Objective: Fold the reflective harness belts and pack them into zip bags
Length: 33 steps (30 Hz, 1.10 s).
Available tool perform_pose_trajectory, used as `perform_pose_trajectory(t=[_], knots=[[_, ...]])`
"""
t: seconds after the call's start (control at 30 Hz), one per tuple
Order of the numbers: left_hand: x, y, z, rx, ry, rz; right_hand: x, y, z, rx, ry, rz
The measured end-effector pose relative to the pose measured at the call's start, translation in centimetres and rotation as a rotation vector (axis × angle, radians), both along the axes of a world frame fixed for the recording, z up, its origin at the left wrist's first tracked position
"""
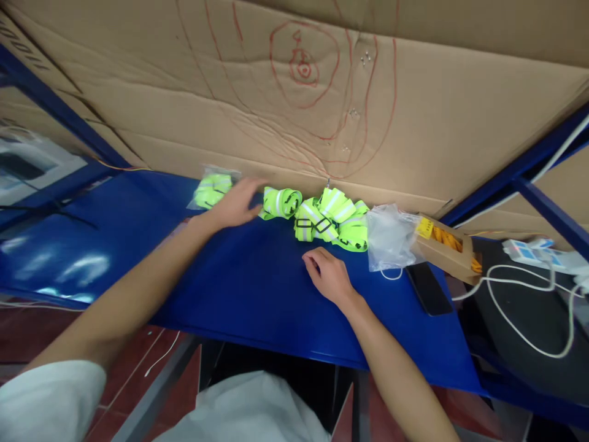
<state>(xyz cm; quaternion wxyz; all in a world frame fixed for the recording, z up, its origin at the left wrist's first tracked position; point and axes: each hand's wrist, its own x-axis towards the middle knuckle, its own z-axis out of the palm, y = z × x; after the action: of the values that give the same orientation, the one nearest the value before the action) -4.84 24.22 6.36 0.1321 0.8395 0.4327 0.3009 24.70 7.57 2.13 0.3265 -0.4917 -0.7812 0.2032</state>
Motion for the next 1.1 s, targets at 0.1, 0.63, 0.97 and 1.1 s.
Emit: perform_pose_trajectory(t=[0.1,0.63,0.97,1.1], knots=[[3.4,0.3,-0.1,-0.099,0.163,-0.251,0.1,0.0,-0.2,0.004,-0.019,0.000],[3.4,-7.6,-0.8,-0.987,-0.605,0.047,-1.9,-1.5,0.6,0.182,0.081,-0.032],[5.3,-12.8,-2.3,-1.713,-0.598,-0.312,-1.8,-2.6,3.5,-0.022,-0.089,0.543],[5.5,-13.4,-2.1,-1.735,-0.562,-0.302,-1.5,-2.8,4.6,-0.145,-0.017,0.571]])
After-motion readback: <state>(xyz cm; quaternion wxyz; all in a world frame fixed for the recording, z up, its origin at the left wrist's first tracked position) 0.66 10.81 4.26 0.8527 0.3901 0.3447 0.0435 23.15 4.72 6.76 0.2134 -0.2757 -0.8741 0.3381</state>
